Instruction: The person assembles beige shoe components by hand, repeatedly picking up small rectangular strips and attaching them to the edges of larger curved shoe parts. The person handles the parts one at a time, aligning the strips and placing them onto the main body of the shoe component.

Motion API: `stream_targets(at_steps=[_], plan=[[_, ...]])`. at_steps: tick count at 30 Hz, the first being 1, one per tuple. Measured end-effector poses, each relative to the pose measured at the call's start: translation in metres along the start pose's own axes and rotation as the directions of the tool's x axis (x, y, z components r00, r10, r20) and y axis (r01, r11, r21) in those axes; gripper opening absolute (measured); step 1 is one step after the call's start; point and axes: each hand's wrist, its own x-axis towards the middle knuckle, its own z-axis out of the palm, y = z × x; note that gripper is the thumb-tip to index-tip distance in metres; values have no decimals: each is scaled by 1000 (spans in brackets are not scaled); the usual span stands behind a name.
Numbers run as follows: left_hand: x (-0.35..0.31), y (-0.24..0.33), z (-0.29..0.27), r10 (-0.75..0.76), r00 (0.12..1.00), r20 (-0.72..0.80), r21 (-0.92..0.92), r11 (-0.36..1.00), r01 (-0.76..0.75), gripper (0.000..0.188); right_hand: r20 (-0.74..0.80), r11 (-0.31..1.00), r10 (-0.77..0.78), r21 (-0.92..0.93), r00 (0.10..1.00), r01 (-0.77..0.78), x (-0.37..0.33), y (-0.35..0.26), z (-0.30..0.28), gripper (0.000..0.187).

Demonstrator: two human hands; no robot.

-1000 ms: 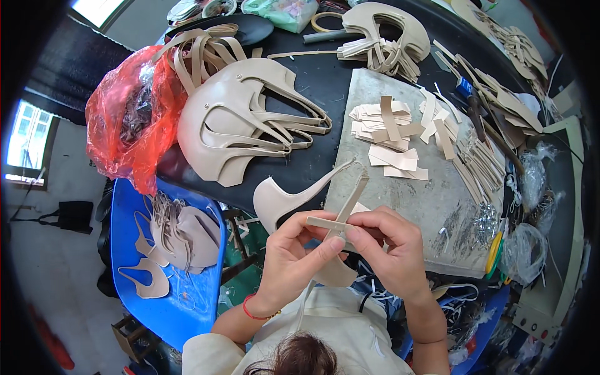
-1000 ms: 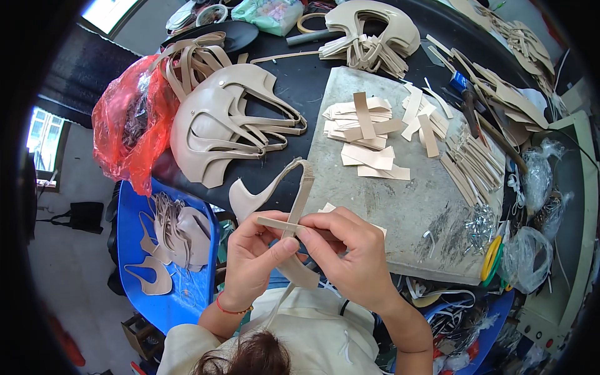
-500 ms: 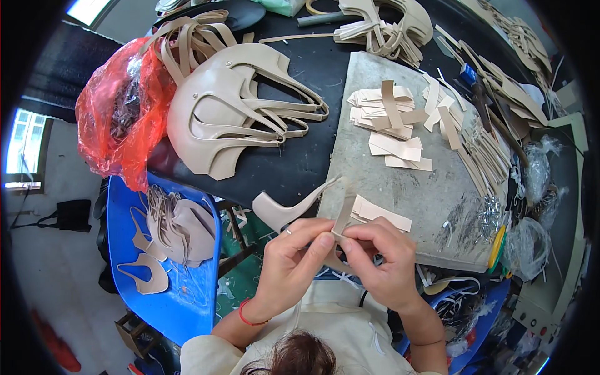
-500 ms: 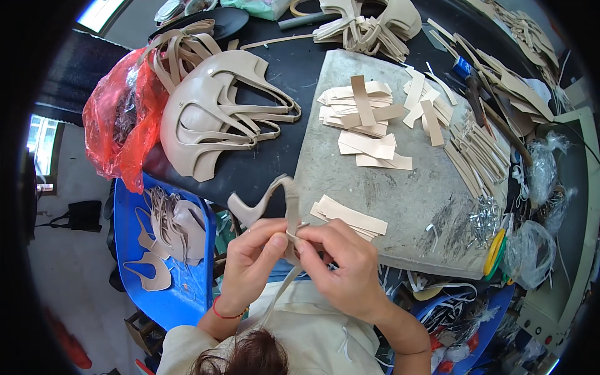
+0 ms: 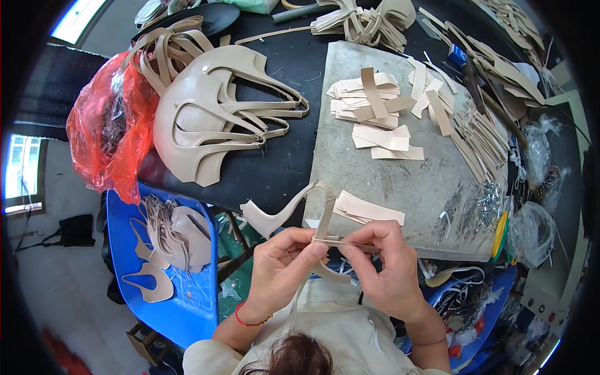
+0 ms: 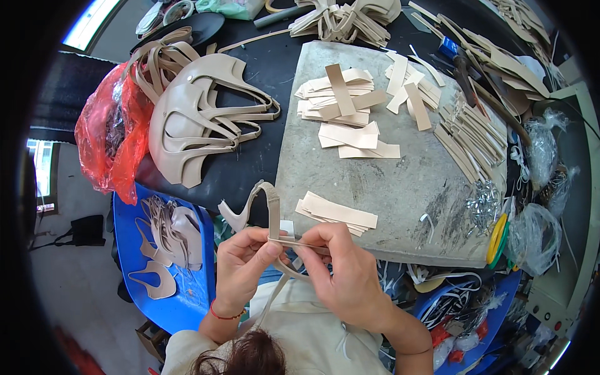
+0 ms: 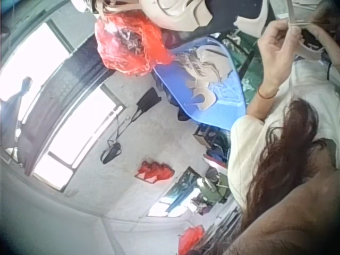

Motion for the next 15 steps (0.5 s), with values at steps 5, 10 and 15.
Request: stream_targets(at_steps=[5,10,15], plan=[[-1,0,4,-17,1000,6,43,999,17,23,3,989,-99,-108,995,99,6,-5,-1,19],[-3,-7,11,19,999,-37,166,986,-13,21,34,967,-173,-185,984,176,6,-4,3,17],[2,-25,28,126,988,-90,285,954,-96,19,-10,951,-139,-281,990,130,-2,7,8,21]])
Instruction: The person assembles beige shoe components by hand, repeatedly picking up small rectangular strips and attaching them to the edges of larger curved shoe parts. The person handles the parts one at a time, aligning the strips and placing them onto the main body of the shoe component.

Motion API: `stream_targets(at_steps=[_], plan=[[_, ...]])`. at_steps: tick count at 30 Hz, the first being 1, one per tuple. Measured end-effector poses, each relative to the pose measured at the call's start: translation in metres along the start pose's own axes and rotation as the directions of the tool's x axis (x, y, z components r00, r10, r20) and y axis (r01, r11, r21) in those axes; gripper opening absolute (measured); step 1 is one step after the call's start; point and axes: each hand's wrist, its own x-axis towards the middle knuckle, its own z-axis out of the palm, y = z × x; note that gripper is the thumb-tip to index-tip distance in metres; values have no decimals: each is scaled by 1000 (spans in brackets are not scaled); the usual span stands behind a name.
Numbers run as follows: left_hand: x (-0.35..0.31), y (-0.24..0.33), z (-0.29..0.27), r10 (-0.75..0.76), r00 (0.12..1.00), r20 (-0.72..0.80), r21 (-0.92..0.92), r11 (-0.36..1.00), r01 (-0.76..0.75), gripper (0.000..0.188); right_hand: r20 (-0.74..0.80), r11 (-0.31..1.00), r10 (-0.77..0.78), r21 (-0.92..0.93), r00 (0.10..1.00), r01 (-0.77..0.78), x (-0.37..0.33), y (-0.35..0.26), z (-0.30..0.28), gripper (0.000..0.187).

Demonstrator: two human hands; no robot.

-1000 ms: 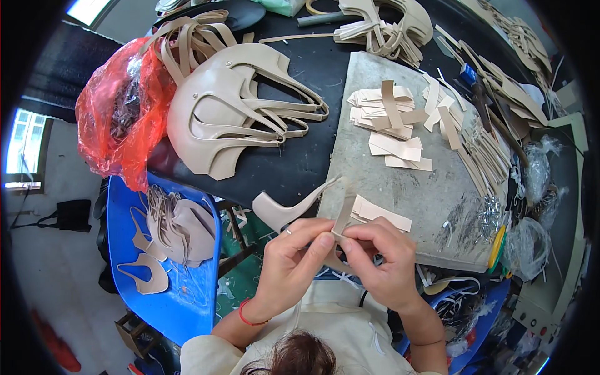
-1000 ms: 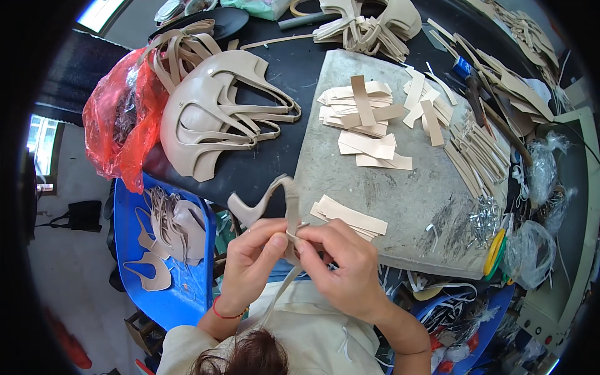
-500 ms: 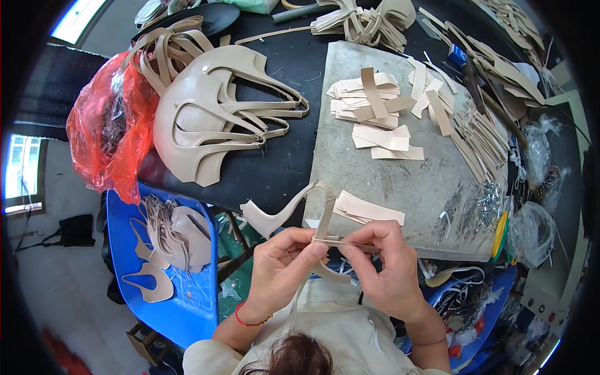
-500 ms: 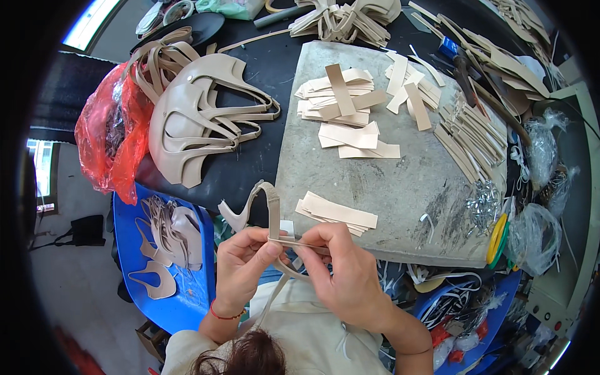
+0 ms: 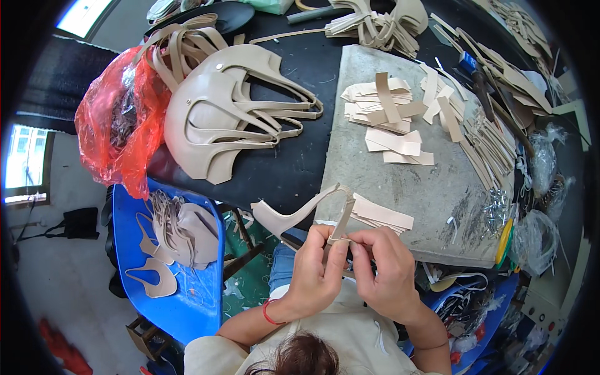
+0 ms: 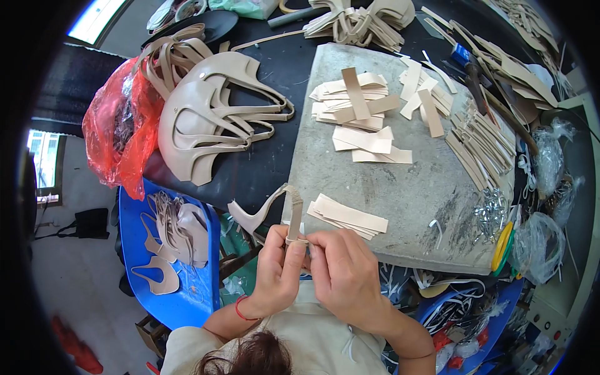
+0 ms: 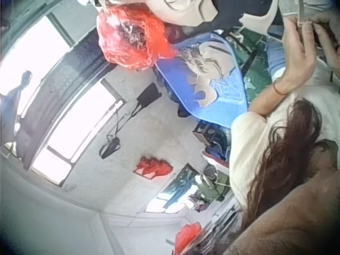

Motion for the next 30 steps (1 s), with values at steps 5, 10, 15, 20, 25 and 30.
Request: stream_targets(at_steps=[5,10,15,20,25,30], plan=[[-4,-1,-2,82,996,22,32,996,-83,15,-115,998,32,-55,993,-39,-7,2,-24,36],[-2,5,8,111,980,164,129,983,-133,15,-185,952,220,256,958,-169,-29,29,-54,25],[19,24,25,164,969,185,274,938,-211,18,-222,871,403,391,888,-298,-21,33,-58,16],[39,26,31,241,959,151,520,806,-284,19,-210,900,390,292,896,-324,-3,50,-53,17],[45,22,32,225,965,138,596,759,-262,20,-232,956,292,80,928,-280,3,50,-50,15],[48,19,36,199,974,109,610,760,-223,18,-229,979,169,-76,959,-191,-1,56,-44,20]])
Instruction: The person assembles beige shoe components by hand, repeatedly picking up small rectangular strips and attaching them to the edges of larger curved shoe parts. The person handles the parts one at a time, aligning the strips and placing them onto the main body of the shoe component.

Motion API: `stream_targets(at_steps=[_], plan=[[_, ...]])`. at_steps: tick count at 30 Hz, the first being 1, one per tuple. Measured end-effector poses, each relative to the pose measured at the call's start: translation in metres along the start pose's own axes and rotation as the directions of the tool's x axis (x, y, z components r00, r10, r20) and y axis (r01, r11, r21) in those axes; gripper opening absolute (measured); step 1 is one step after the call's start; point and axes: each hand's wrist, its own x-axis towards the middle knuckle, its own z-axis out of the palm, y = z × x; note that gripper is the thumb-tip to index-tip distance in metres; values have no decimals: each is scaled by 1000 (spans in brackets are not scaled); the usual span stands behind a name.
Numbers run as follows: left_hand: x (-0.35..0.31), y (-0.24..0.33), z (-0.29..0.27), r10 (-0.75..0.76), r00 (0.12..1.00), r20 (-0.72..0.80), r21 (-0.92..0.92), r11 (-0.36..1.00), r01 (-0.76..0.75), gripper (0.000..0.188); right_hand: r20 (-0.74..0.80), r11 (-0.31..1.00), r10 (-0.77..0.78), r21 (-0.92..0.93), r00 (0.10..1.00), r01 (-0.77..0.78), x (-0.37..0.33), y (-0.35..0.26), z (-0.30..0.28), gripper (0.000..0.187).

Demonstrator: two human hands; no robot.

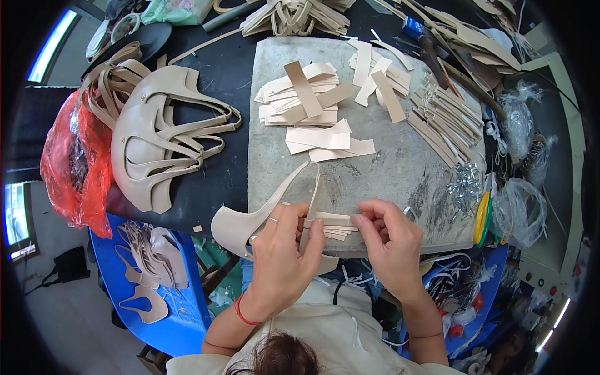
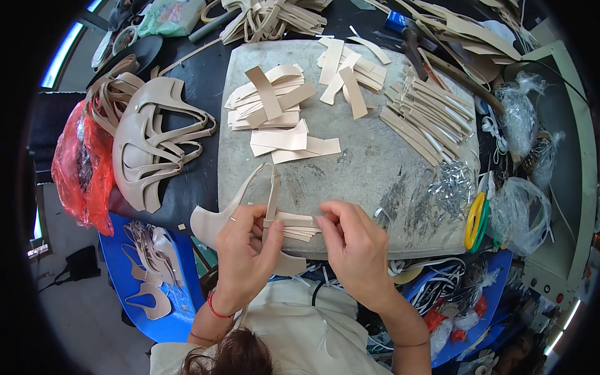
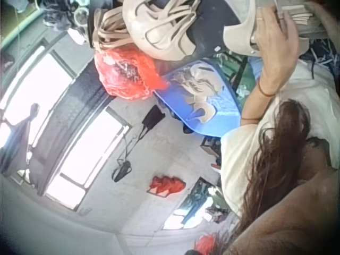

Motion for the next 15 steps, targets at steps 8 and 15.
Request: stream_targets(at_steps=[8,15], plan=[[-5,-11,-5,169,986,-19,-42,985,-169,21,33,987,-10,-159,999,15,14,-6,-33,32],[-44,-21,-25,244,963,-118,-237,934,-266,23,445,912,-400,282,801,298,23,-34,-17,22]])
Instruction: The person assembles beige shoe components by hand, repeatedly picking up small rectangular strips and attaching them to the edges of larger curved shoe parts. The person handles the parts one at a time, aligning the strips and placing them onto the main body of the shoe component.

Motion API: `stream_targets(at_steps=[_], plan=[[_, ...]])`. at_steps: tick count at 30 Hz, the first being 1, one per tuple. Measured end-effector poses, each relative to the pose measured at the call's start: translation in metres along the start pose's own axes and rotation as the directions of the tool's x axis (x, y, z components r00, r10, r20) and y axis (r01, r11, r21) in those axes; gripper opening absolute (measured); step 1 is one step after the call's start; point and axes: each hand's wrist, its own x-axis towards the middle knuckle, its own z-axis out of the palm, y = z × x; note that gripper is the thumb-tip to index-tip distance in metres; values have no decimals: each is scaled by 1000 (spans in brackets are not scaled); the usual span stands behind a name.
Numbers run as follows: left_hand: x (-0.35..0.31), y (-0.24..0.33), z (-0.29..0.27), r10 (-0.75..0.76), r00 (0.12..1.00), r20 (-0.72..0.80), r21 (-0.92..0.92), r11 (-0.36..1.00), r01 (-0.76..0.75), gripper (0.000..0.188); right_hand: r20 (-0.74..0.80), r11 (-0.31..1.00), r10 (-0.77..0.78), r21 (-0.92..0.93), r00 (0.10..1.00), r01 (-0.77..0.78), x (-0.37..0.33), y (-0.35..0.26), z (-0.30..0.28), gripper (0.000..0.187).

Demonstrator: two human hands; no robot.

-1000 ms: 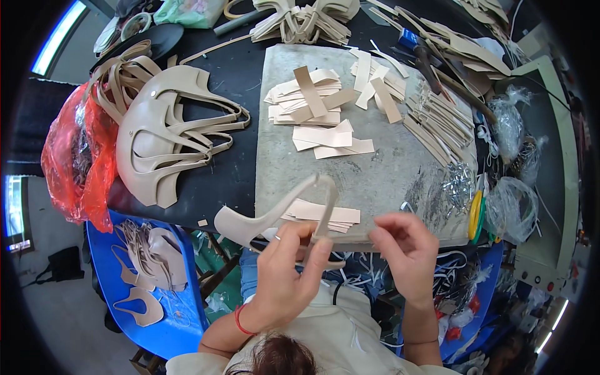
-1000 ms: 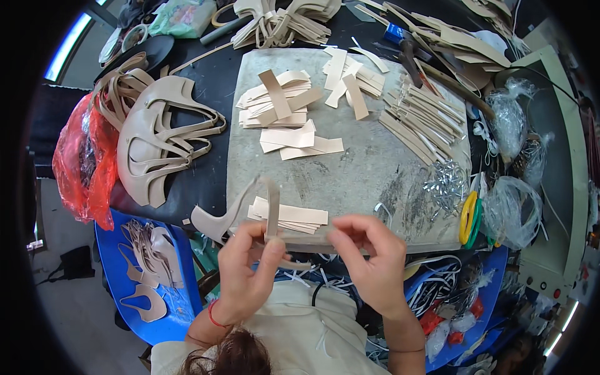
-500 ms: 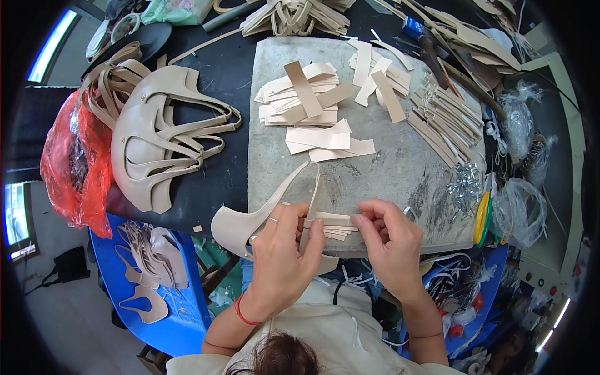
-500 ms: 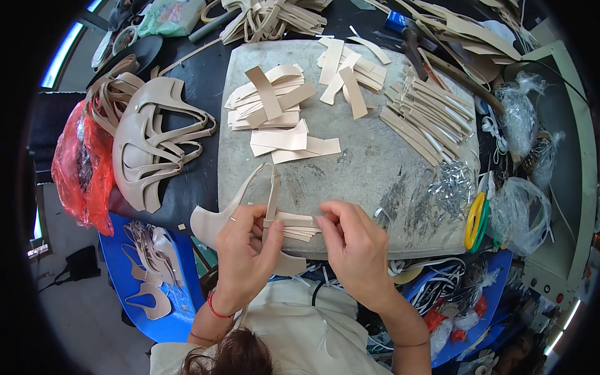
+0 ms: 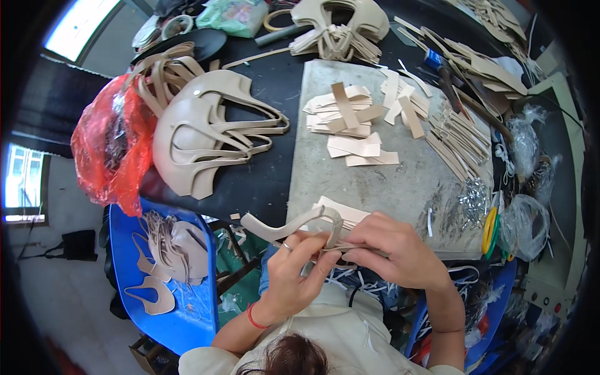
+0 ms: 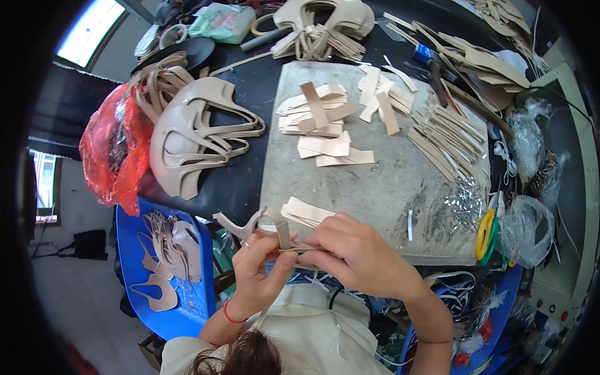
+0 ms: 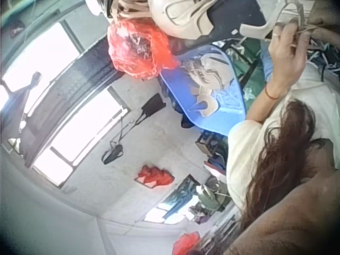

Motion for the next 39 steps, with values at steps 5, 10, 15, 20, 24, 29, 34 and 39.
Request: stream_targets(at_steps=[5,10,15,20,24,29,34,39], plan=[[-7,16,-28,1,1000,26,76,997,-3,22,-28,968,-229,101,973,230,5,-8,20,10],[11,72,-71,63,998,19,390,919,-65,29,-228,961,-190,155,955,228,17,-30,20,23],[64,97,-102,303,951,-65,721,673,-165,21,-457,900,-121,-425,881,-97,13,18,-35,17],[130,-13,-119,-145,966,216,549,836,3,23,-660,685,-149,-606,736,-404,-21,89,-89,9],[125,-50,-126,-121,984,131,516,856,37,26,-560,533,-223,-756,798,-381,-14,99,-84,9],[103,-27,-113,154,978,-140,677,735,-19,27,-502,375,-234,-837,832,-399,-16,106,-82,10],[64,-6,-75,140,985,-99,452,889,-80,23,-649,570,-172,-679,741,-462,-18,99,-82,13],[49,14,-4,-36,988,148,-59,997,45,17,-582,836,-95,-487,807,-253,1,33,-26,16]])
